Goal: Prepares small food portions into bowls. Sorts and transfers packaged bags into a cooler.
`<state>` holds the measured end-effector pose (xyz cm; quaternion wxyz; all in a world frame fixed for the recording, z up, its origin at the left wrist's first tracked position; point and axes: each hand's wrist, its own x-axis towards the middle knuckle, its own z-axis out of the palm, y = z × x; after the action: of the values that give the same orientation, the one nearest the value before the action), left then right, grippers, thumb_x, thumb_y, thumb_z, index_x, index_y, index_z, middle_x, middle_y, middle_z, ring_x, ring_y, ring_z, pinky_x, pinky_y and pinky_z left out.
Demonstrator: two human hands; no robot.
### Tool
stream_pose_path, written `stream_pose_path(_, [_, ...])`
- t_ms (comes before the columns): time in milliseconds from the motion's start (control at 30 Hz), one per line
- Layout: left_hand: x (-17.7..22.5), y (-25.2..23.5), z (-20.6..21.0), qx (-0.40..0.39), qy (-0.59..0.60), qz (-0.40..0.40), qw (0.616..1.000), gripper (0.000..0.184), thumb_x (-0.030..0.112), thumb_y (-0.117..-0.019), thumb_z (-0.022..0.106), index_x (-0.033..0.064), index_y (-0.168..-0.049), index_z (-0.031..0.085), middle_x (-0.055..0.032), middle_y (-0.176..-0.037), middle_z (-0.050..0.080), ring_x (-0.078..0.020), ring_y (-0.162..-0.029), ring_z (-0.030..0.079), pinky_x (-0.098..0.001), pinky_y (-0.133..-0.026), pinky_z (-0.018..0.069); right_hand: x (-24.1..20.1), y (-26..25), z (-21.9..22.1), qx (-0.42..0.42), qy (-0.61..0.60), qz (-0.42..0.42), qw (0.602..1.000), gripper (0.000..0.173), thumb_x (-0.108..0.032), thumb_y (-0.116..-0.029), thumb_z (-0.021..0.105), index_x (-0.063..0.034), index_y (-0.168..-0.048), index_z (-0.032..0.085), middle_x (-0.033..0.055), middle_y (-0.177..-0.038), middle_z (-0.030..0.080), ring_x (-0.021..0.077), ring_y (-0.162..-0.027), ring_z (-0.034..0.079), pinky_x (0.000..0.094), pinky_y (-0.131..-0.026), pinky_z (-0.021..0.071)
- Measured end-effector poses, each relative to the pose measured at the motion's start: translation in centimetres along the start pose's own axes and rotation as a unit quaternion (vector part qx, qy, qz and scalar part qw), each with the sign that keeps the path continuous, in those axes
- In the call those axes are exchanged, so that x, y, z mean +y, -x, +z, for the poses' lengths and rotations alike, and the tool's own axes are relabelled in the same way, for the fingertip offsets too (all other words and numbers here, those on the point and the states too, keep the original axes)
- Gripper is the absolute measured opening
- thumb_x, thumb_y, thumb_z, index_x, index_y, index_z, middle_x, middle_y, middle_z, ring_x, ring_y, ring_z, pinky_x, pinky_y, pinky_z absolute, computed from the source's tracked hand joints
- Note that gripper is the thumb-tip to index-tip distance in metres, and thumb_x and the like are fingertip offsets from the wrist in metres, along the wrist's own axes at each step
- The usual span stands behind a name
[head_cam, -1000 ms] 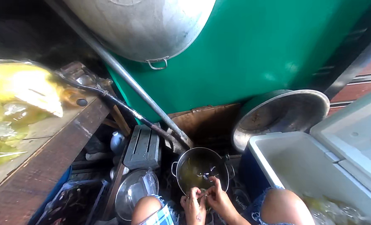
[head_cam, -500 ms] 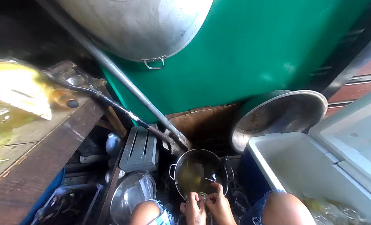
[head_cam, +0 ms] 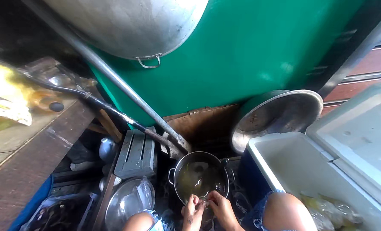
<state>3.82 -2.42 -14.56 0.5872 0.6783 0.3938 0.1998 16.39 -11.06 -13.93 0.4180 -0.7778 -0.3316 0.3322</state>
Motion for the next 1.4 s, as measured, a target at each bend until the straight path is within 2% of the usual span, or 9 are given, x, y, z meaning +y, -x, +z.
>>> stream_pose_path(233, [0.0, 0.5, 0.3, 0.067, 0.068, -0.048, 0.994, 0.027, 0.002, -0.0838, 0.073, -0.0032, -0.102, 0.054, -0.011, -0.087, 0.067, -0.0197, -0.087, 0.066, -0.0417, -0.084, 0.0544, 0.6, 0.9, 0.5, 0.046, 0.077, -0.147, 0.985, 0.021, -0.016, -0.0866, 0.078, 0.0006, -0.1, 0.076, 0.0173, -0.099, 0.073, 0.0313, -0.096, 0.071, 0.0457, -0.089, 0.0577])
stream_pose_path(433, [0.9, 0.8, -0.2, 0.079, -0.014, -0.047, 0.996, 0.029, 0.009, -0.0817, 0.078, -0.0006, -0.1, 0.058, -0.0078, -0.081, 0.069, -0.0183, -0.078, 0.067, -0.0447, -0.084, 0.0524, 0.3, 0.4, 0.0, -0.042, 0.151, -0.161, 0.974, 0.019, -0.014, -0.0946, 0.066, 0.0035, -0.097, 0.073, 0.0202, -0.096, 0.072, 0.0352, -0.095, 0.071, 0.0501, -0.09, 0.0556])
stream_pose_path(533, [1.6, 0.9, -0.7, 0.056, -0.167, -0.021, 0.984, 0.032, 0.018, -0.0862, 0.072, 0.0066, -0.116, 0.068, -0.0057, -0.098, 0.074, -0.0208, -0.1, 0.066, -0.0574, -0.104, 0.033, 0.2, -0.5, -0.9, -0.097, 0.224, -0.245, 0.938, 0.018, -0.013, -0.0969, 0.063, 0.0023, -0.1, 0.072, 0.0208, -0.101, 0.072, 0.0373, -0.102, 0.07, 0.0484, -0.094, 0.0554])
stream_pose_path(667, [1.7, 0.7, -1.0, -0.044, -0.27, 0.038, 0.961, 0.032, 0.016, -0.0978, 0.054, 0.0146, -0.12, 0.077, -0.0073, -0.117, 0.074, -0.031, -0.13, 0.055, -0.0646, -0.109, 0.0261, -1.3, -1.5, -2.6, -0.138, 0.332, -0.368, 0.857, 0.016, -0.009, -0.0977, 0.062, 0.0025, -0.105, 0.071, 0.0227, -0.102, 0.071, 0.0407, -0.102, 0.07, 0.0495, -0.086, 0.0591])
stream_pose_path(867, [0.8, 0.5, -1.0, -0.065, -0.242, 0.109, 0.962, 0.025, 0.031, -0.0983, 0.062, 0.0201, -0.11, 0.081, -0.0106, -0.133, 0.064, -0.0379, -0.138, 0.043, -0.0698, -0.11, 0.0186, -2.4, -2.9, -5.2, -0.071, 0.372, -0.498, 0.78, 0.007, -0.008, -0.0943, 0.065, -0.0025, -0.09, 0.067, 0.0146, -0.087, 0.069, 0.0316, -0.088, 0.072, 0.0402, -0.074, 0.0615])
stream_pose_path(967, [1.0, 0.3, -0.9, -0.043, -0.263, 0.113, 0.957, 0.023, 0.037, -0.0958, 0.066, 0.0248, -0.107, 0.083, -0.0094, -0.147, 0.056, -0.0383, -0.145, 0.036, -0.0695, -0.113, 0.0158, -2.8, -2.1, -5.3, -0.071, 0.383, -0.437, 0.811, 0.008, -0.007, -0.0959, 0.063, -0.0009, -0.095, 0.068, 0.0171, -0.094, 0.07, 0.0345, -0.094, 0.072, 0.0428, -0.078, 0.0614])
stream_pose_path(1100, [0.5, 0.4, -0.3, -0.023, -0.285, 0.145, 0.947, 0.02, 0.03, -0.0927, 0.069, 0.0215, -0.103, 0.084, -0.0082, -0.146, 0.059, -0.0391, -0.146, 0.037, -0.0707, -0.114, 0.0155, -5.6, -0.4, -4.1, -0.221, 0.438, -0.193, 0.85, 0.035, 0.008, -0.0987, 0.049, 0.005, -0.132, 0.058, 0.0286, -0.132, 0.06, 0.0468, -0.129, 0.055, 0.0566, -0.106, 0.0464])
stream_pose_path(1267, [0.1, 0.8, -0.1, -0.008, -0.31, 0.223, 0.924, 0.015, 0.028, -0.0906, 0.071, 0.0234, -0.097, 0.084, -0.0027, -0.14, 0.065, -0.0335, -0.142, 0.045, -0.0697, -0.113, 0.0203, -6.6, -0.3, -3.1, -0.274, 0.493, -0.07, 0.823, 0.03, -0.011, -0.1027, 0.052, 0.0079, -0.124, 0.062, 0.028, -0.132, 0.061, 0.046, -0.13, 0.053, 0.0603, -0.103, 0.0445])
stream_pose_path(1400, [-0.3, 1.0, 0.2, 0.03, -0.296, 0.257, 0.92, 0.021, 0.028, -0.0924, 0.066, 0.0269, -0.104, 0.083, 0.0014, -0.138, 0.066, -0.0399, -0.143, 0.044, -0.0766, -0.109, 0.0181, -6.7, -0.8, -3.8, -0.213, 0.294, 0.06, 0.93, 0.041, -0.03, -0.105, 0.048, 0.0032, -0.11, 0.071, 0.0272, -0.117, 0.069, 0.0433, -0.118, 0.063, 0.0633, -0.098, 0.046])
